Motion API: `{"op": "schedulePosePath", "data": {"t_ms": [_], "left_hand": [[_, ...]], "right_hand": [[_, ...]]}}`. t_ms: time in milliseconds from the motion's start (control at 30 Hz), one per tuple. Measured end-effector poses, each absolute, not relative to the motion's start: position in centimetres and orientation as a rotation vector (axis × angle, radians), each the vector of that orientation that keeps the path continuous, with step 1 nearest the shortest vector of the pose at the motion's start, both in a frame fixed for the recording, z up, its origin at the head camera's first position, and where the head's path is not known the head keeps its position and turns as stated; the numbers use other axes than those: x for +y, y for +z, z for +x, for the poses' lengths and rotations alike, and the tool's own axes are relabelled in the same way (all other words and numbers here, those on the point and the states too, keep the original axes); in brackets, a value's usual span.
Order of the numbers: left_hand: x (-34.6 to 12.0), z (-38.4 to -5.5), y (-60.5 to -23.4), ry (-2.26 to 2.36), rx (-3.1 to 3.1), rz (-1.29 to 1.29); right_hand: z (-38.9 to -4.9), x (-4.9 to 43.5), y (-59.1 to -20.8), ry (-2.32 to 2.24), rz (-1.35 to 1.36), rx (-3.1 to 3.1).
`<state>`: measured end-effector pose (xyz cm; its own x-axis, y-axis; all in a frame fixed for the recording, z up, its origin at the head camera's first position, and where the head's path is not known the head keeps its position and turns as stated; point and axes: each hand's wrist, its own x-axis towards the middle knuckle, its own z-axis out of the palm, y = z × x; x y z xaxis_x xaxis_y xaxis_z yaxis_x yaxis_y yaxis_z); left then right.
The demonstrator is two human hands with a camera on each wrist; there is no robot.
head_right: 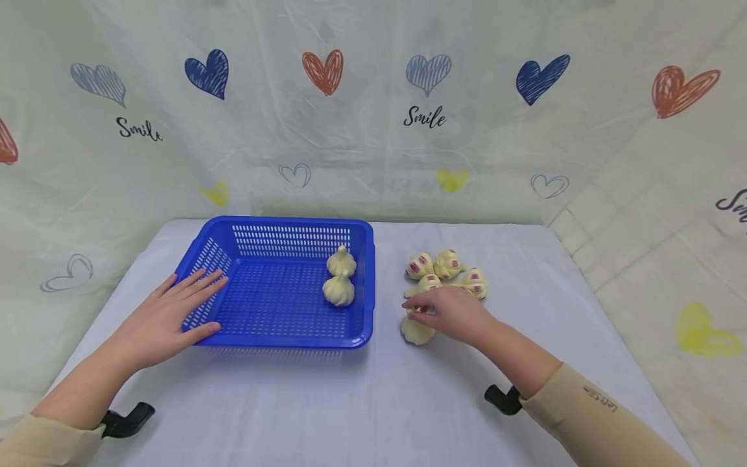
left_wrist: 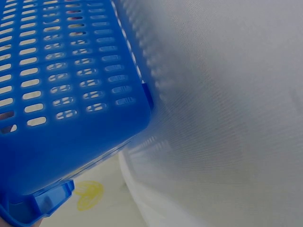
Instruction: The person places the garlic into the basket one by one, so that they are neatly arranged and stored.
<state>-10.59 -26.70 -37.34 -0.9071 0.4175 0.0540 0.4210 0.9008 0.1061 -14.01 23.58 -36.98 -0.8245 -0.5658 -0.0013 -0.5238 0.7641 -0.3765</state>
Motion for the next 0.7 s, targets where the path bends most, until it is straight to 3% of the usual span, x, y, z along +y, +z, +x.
{"op": "schedulePosePath", "data": {"t_ms": [700], "left_hand": [[-26.6, -10.6, -37.1, -0.180, -3.044, -0.670]], "right_hand": [[-15.0, 23.4, -32.0, -0.654, -0.769, 2.968]]}}
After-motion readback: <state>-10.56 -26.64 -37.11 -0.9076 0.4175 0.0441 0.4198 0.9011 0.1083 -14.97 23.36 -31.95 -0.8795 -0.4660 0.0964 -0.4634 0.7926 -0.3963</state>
